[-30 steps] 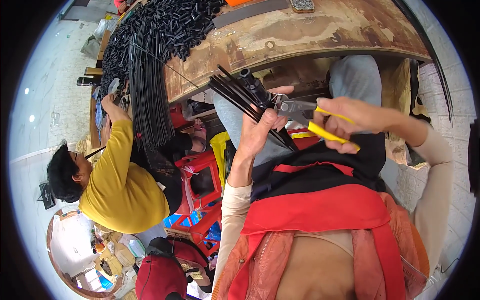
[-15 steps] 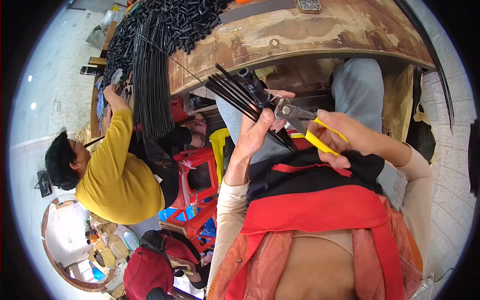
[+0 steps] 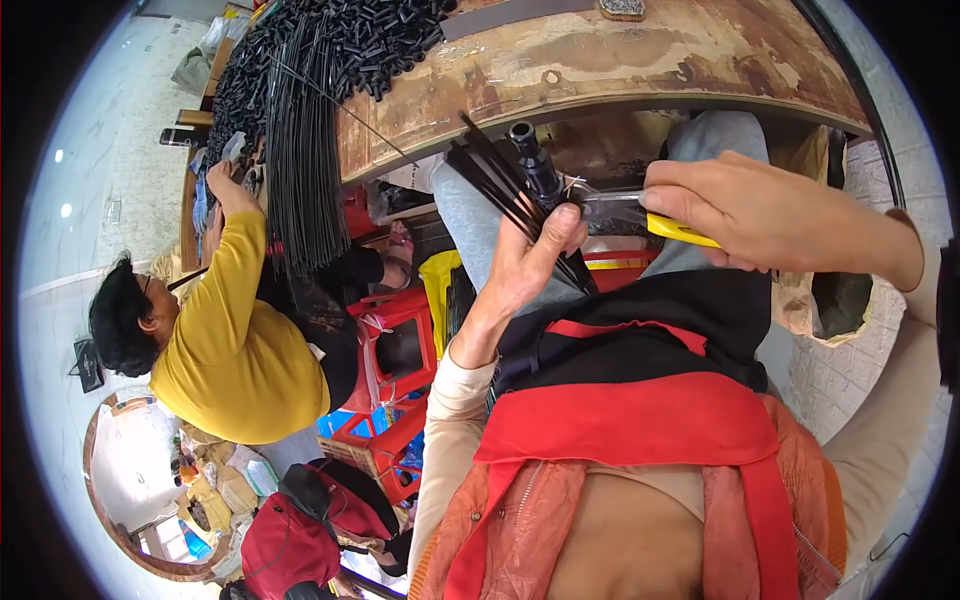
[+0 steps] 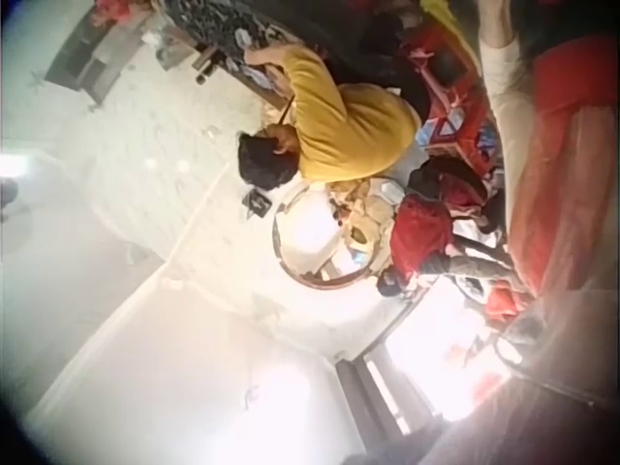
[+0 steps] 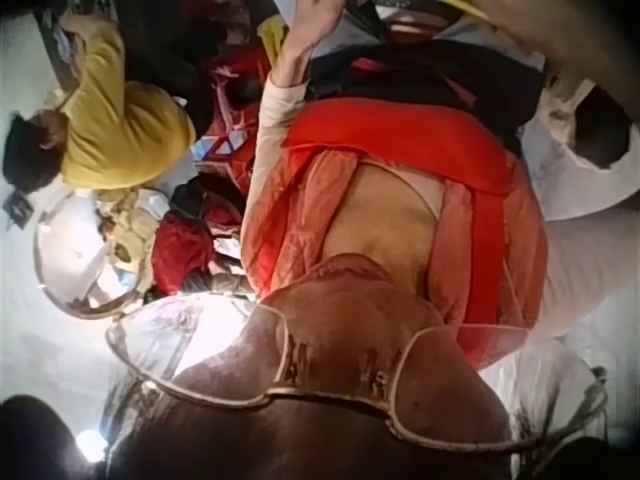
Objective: Gathering black plastic strips into bundles and trimming them to length using a jig and hand cutters.
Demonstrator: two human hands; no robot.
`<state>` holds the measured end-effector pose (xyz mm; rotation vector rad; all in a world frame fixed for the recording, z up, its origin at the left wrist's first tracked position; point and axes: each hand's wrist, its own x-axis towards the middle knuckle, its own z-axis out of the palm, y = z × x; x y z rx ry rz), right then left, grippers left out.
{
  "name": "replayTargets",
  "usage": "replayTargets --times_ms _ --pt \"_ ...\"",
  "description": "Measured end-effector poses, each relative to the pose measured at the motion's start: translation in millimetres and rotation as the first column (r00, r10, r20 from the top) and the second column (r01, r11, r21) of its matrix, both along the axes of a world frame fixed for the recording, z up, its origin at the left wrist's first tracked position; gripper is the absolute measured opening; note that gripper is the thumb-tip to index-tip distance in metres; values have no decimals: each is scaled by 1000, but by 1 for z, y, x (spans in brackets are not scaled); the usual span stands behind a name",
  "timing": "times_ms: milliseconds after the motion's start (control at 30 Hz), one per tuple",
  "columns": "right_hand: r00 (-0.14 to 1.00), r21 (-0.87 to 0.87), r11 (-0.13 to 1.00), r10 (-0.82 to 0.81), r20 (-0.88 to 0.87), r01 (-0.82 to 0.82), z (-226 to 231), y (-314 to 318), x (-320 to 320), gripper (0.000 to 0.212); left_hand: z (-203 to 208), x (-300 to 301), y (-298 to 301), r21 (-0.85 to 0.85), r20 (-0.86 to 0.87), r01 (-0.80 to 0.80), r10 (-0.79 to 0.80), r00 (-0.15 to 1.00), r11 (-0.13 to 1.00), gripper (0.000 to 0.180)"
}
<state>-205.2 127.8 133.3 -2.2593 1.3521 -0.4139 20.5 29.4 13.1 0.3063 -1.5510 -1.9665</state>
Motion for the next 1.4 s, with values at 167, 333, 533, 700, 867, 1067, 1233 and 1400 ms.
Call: replayTargets --times_ms 167,333,533,700,867,1067,1233,1400 --pt "955 429 898 -207 212 100 -26 -15 15 34 -3 11 -7 27 -1 -25 25 1000 999 33" --pt "811 628 768 -445 380 128 -78 -8 25 34 1 0 -3 108 -26 -122 126 992 987 39" --pt "925 -252 897 -379 -20 362 -73 -11 21 61 -11 3 -11 127 -56 -101 108 993 987 19" --pt "915 -534 801 -387 -115 272 -78 -18 17 58 -3 -4 -4 142 16 -168 168 986 975 21" --pt "905 -600 763 -399 -149 238 -78 -19 14 56 -5 -5 -3 145 15 -136 135 991 980 24" --pt "897 -644 733 -409 -165 216 -77 -20 10 60 -4 -6 -3 153 0 -94 96 995 984 25" --pt "877 -679 734 -336 -342 16 -61 -26 -3 63 -5 -6 -4 150 9 -108 108 994 983 26" --pt "901 -470 879 -138 -412 -80 -35 -23 -19 65 -8 -6 -7 192 -30 -16 22 999 981 23"
